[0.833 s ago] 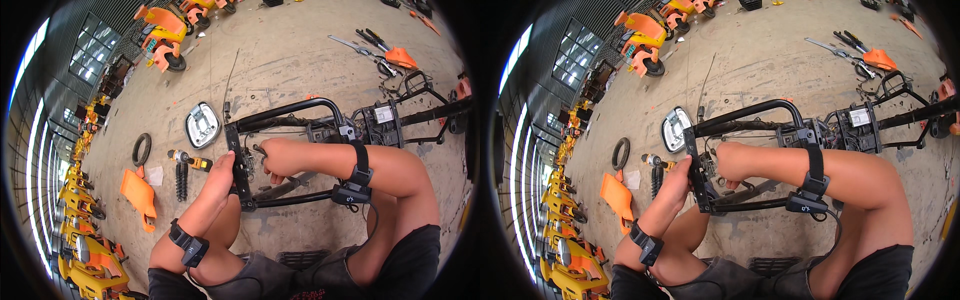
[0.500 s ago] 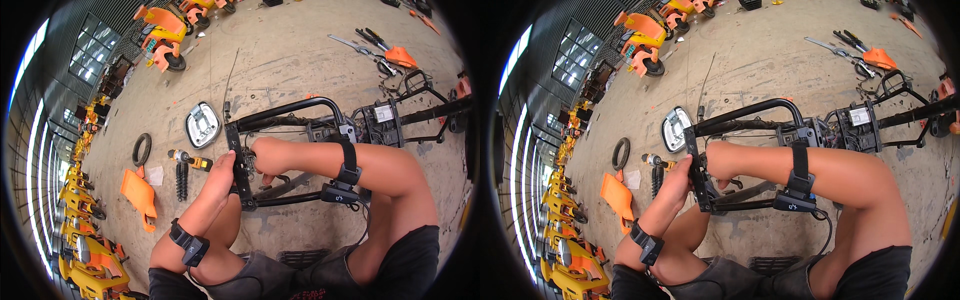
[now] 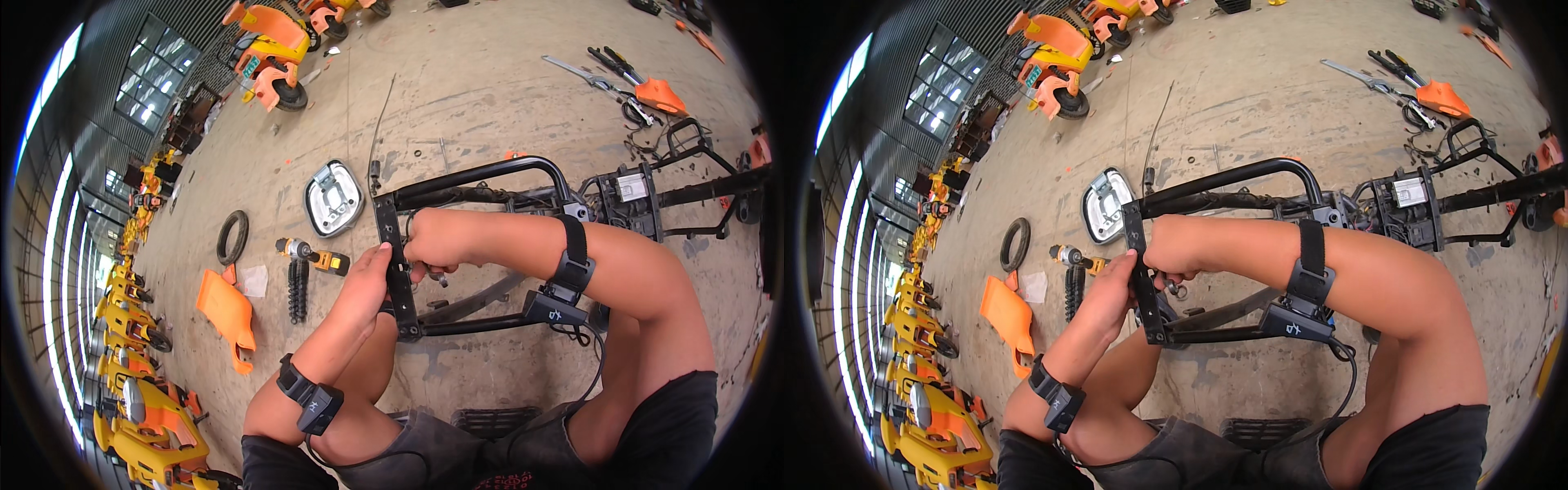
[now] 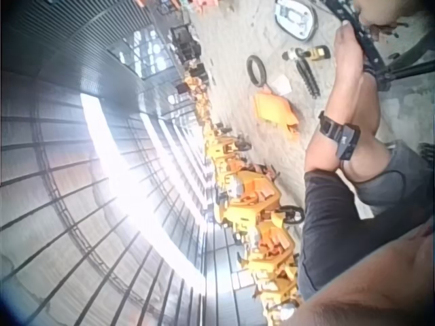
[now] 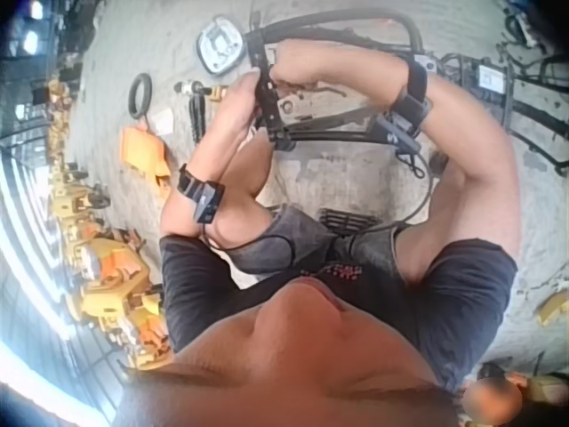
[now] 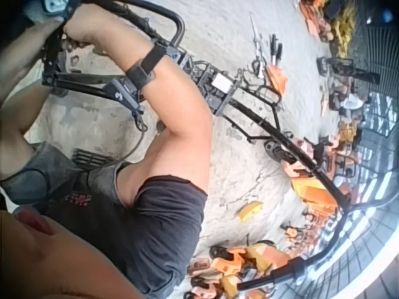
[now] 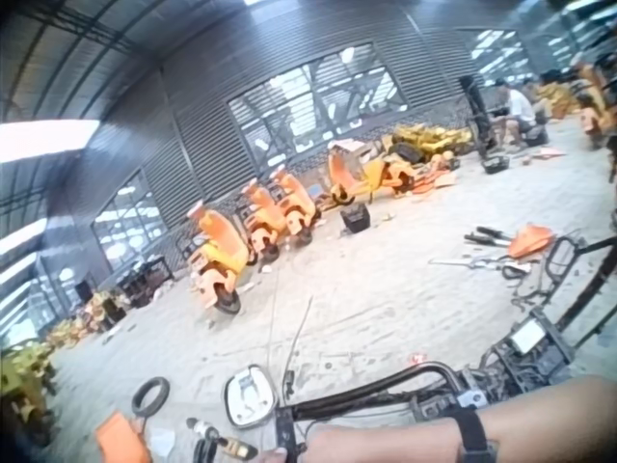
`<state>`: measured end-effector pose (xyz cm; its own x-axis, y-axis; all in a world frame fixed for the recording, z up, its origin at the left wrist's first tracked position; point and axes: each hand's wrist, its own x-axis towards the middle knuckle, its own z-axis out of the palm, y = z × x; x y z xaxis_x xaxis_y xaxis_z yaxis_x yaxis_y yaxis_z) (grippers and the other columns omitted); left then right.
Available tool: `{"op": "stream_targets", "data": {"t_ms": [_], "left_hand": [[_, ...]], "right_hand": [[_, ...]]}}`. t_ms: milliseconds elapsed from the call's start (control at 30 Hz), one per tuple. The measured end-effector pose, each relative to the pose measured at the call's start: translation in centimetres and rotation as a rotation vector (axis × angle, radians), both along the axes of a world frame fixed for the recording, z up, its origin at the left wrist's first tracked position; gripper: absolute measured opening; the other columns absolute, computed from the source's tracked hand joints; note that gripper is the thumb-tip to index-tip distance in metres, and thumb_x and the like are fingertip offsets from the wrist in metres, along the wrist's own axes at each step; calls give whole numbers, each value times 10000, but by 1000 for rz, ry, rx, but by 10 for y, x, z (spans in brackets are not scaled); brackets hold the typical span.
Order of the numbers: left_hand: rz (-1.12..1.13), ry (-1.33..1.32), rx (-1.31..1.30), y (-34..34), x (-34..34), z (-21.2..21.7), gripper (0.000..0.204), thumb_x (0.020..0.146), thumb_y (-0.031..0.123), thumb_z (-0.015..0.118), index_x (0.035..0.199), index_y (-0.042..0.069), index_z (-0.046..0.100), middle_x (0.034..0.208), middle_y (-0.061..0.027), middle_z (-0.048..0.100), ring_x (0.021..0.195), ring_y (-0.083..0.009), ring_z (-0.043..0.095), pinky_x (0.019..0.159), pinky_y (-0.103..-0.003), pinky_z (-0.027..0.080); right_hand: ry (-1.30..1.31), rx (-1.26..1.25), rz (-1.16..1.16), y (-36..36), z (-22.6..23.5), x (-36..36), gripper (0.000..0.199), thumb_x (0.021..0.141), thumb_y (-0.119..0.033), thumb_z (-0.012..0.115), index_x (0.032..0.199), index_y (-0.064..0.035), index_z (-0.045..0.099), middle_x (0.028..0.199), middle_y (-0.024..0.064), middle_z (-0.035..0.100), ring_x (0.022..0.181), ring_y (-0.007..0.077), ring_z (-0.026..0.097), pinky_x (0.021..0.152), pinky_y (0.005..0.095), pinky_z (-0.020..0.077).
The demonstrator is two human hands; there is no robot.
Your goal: The person assembles a black metal frame for a scooter, attaching a cable and securing it with screws. The person uses a screwdriver to tighten the screws and checks the assembly.
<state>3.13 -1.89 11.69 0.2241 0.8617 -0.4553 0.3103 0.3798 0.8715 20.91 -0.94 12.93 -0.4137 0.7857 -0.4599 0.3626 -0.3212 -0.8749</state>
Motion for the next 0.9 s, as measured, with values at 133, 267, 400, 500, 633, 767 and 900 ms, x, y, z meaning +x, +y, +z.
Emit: {"op": "stream_targets", "data": {"t_ms": [133, 267, 400, 500, 633, 767, 900], "left_hand": [[24, 4, -12, -1, 4, 3, 305, 1056, 309, 376, 1016, 112, 605, 794, 27, 632, 631, -69, 507, 584, -240, 369], [23, 18, -4, -1, 5, 4, 305, 1051, 320, 389, 1007, 110, 605, 793, 28, 629, 627, -71, 510, 588, -237, 378], [42, 30, 2, -1, 3, 2, 313, 1047, 332, 400, 971, 107, 602, 773, 22, 625, 618, -78, 521, 578, -237, 385], [29, 2, -15, -1, 3, 4, 318, 1047, 327, 395, 947, 104, 598, 744, 13, 620, 609, -87, 529, 564, -243, 387], [-25, -20, -19, -2, 5, 8, 316, 1057, 309, 360, 1075, 59, 553, 751, -21, 634, 647, -95, 580, 573, -239, 429], [-20, -11, -15, -1, 4, 7, 321, 1059, 307, 352, 1082, 53, 548, 785, -32, 638, 654, -110, 596, 570, -241, 449], [1, 19, 8, -3, 7, 9, 325, 1054, 314, 370, 1098, 50, 554, 819, -23, 630, 654, -102, 589, 572, -240, 454]], "right_hand": [[8, -33, -17, 5, -10, -1, 243, 893, -113, 519, 758, 43, 647, 715, 107, 677, 477, 136, 485, 416, 311, 374], [61, -83, -86, 10, -24, -2, 231, 901, -108, 518, 755, 38, 623, 701, 115, 645, 476, 143, 487, 413, 308, 363], [130, -124, -157, 3, -28, -9, 211, 914, -100, 504, 801, 49, 601, 734, 113, 643, 473, 147, 492, 411, 309, 360], [271, -25, -246, -12, -35, -16, 277, 864, -110, 482, 670, 12, 639, 578, 110, 578, 435, 205, 497, 416, 394, 363], [125, 257, -121, -18, -47, -19, 242, 984, -127, 453, 872, 44, 582, 754, 90, 643, 501, 148, 544, 457, 315, 438], [196, 128, -85, -24, -41, -15, 216, 986, -141, 462, 993, 61, 539, 771, 103, 648, 530, 180, 582, 506, 335, 481], [184, 156, -27, -31, -39, -7, 354, 976, -158, 495, 1200, 114, 460, 745, 150, 641, 580, 239, 635, 567, 381, 517]]}}
